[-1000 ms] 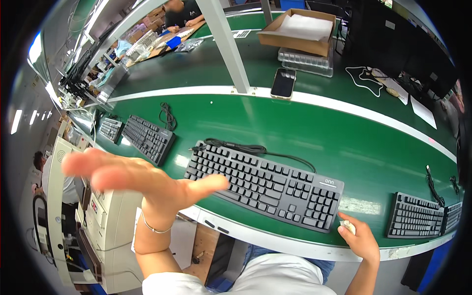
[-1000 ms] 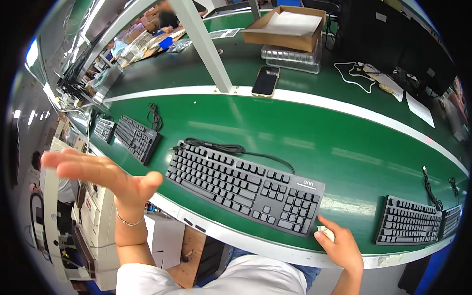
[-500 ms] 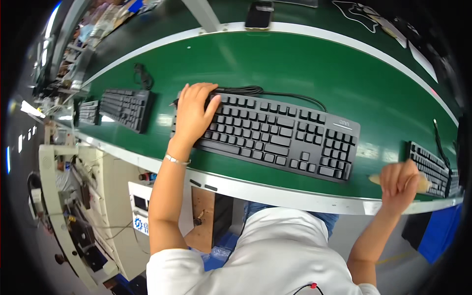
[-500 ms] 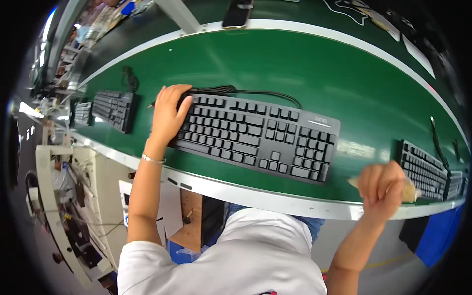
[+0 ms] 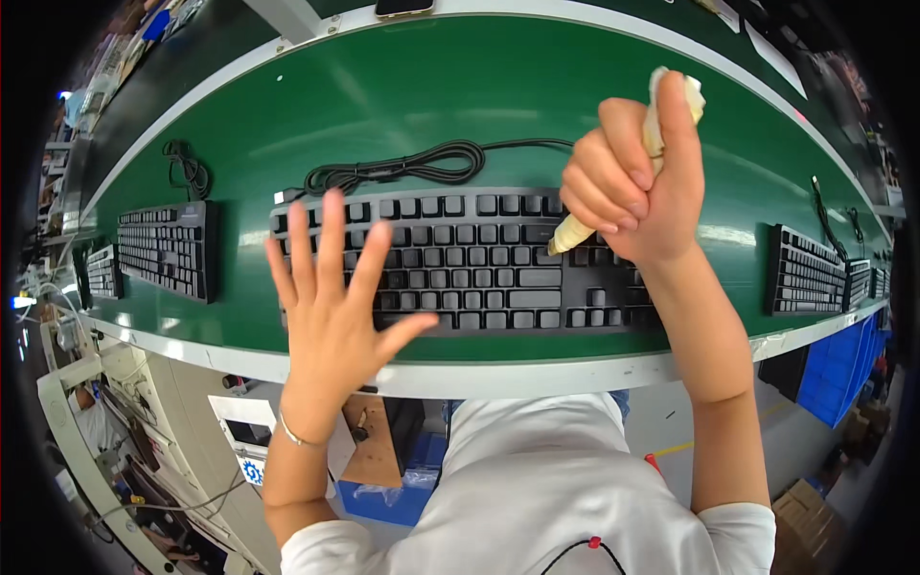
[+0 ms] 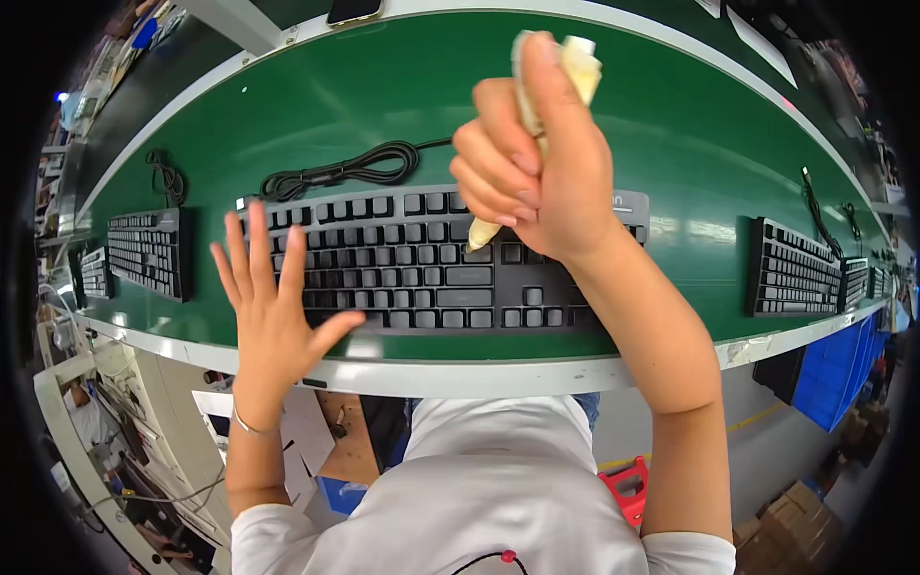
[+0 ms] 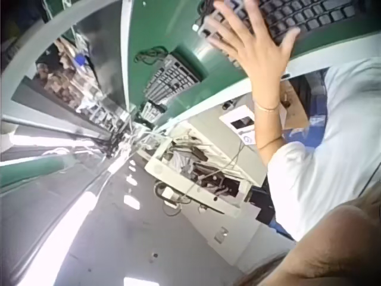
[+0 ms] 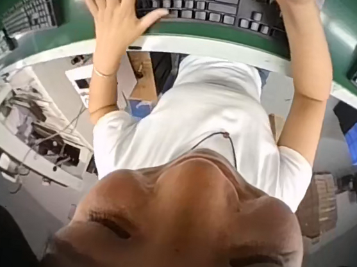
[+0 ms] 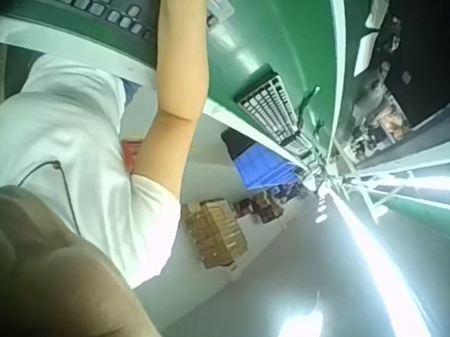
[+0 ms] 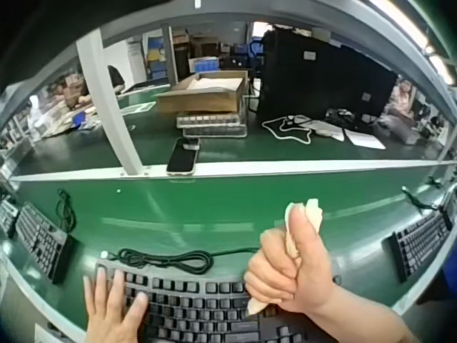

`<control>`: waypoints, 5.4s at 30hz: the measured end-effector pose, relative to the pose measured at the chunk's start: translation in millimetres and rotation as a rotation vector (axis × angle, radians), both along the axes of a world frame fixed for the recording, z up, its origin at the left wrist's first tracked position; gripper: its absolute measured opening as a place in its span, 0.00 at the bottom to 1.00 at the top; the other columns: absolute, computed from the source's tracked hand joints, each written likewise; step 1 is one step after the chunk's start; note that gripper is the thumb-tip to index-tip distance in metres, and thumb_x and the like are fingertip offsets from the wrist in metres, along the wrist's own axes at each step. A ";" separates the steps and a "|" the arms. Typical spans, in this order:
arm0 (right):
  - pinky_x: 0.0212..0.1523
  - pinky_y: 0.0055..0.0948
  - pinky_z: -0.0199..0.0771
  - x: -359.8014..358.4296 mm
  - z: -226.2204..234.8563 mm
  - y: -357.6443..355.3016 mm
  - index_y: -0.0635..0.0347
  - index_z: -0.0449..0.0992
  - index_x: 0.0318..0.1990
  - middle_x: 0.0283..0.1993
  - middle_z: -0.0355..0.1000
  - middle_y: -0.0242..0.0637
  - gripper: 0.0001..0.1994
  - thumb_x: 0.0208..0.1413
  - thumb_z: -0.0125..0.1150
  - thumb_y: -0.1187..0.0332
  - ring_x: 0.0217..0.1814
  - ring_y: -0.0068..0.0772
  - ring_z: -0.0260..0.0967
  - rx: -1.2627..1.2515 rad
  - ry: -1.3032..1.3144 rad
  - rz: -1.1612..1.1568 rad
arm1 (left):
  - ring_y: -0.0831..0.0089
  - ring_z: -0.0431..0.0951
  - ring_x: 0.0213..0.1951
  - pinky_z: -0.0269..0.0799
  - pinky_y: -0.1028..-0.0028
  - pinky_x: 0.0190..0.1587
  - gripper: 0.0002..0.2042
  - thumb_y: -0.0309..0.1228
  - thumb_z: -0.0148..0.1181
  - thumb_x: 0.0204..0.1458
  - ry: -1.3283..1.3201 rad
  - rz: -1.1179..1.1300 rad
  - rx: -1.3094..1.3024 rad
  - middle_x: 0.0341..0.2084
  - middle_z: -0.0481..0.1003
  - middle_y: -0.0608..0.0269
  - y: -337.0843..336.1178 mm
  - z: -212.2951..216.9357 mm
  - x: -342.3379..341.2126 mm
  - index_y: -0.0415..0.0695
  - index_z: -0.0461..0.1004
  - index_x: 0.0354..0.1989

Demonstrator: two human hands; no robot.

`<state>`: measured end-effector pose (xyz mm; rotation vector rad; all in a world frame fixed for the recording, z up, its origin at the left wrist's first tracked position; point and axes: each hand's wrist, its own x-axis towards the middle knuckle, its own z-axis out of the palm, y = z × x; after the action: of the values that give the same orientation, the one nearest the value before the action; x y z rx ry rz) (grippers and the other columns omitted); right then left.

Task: The recorder is using a handheld tool to brush and clean dust from multiple computer keyboards lined up on a factory assembly line.

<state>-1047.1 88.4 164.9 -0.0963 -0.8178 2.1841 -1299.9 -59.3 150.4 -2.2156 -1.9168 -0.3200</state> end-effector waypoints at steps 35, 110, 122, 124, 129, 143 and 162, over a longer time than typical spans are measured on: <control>0.10 0.17 0.39 -42.4 10.9 -8.6 0.46 0.54 0.14 0.09 0.45 0.21 0.25 0.62 0.50 0.52 0.09 0.14 0.37 -0.032 -0.569 -0.203 | 0.41 0.59 0.64 0.60 0.53 0.63 0.59 0.62 0.68 0.34 -0.186 0.240 -0.344 0.71 0.42 0.38 -46.8 -26.4 -29.9 0.40 0.46 0.71; 0.11 0.17 0.47 -18.4 -0.1 -78.6 0.48 0.56 0.21 0.09 0.48 0.22 0.21 0.70 0.35 0.56 0.09 0.15 0.41 -0.079 -0.211 -1.182 | 0.31 0.33 0.70 0.39 0.42 0.68 0.58 0.52 0.70 0.43 -0.338 -0.264 -0.522 0.69 0.31 0.27 -12.7 -16.2 -96.2 0.33 0.36 0.71; 0.12 0.17 0.48 -5.2 -15.1 -79.5 0.49 0.56 0.21 0.10 0.50 0.23 0.23 0.71 0.30 0.55 0.10 0.16 0.43 0.257 -0.099 -0.890 | 0.28 0.32 0.69 0.38 0.40 0.67 0.57 0.52 0.68 0.45 -0.336 -0.335 -0.489 0.68 0.30 0.25 -11.0 -30.4 -104.5 0.32 0.36 0.71; 0.12 0.17 0.49 -3.5 -8.1 -82.1 0.49 0.56 0.21 0.10 0.50 0.23 0.23 0.71 0.31 0.55 0.09 0.16 0.43 0.243 -0.116 -0.877 | 0.27 0.32 0.69 0.38 0.40 0.67 0.56 0.51 0.68 0.45 -0.346 -0.352 -0.487 0.68 0.30 0.25 -12.1 -26.1 -105.2 0.33 0.36 0.71; 0.11 0.17 0.47 -16.2 -0.6 -95.5 0.48 0.56 0.19 0.09 0.49 0.22 0.23 0.70 0.33 0.54 0.09 0.16 0.42 0.138 -0.080 -1.025 | 0.26 0.32 0.68 0.39 0.38 0.66 0.55 0.50 0.67 0.46 -0.364 -0.412 -0.475 0.68 0.30 0.25 -13.3 -20.9 -109.8 0.33 0.36 0.71; 0.12 0.18 0.49 -31.7 10.0 -106.0 0.49 0.58 0.20 0.09 0.50 0.23 0.23 0.70 0.34 0.55 0.09 0.16 0.44 0.171 -0.011 -1.017 | 0.24 0.36 0.68 0.47 0.38 0.63 0.51 0.45 0.68 0.47 -0.385 -0.574 -0.428 0.68 0.34 0.25 -13.4 -16.8 -130.8 0.37 0.39 0.72; 0.09 0.18 0.42 -76.0 2.6 -110.1 0.46 0.59 0.19 0.10 0.50 0.20 0.21 0.68 0.41 0.57 0.09 0.14 0.40 0.172 0.033 -1.204 | 0.32 0.48 0.68 0.53 0.50 0.66 0.41 0.39 0.66 0.49 -0.500 -0.707 -0.457 0.67 0.45 0.28 -16.4 -7.7 -187.7 0.37 0.53 0.69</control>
<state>-1123.0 -21.6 167.5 -0.3583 -0.6532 0.9770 -1487.5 -75.8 142.7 -3.3560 -1.3961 -0.6352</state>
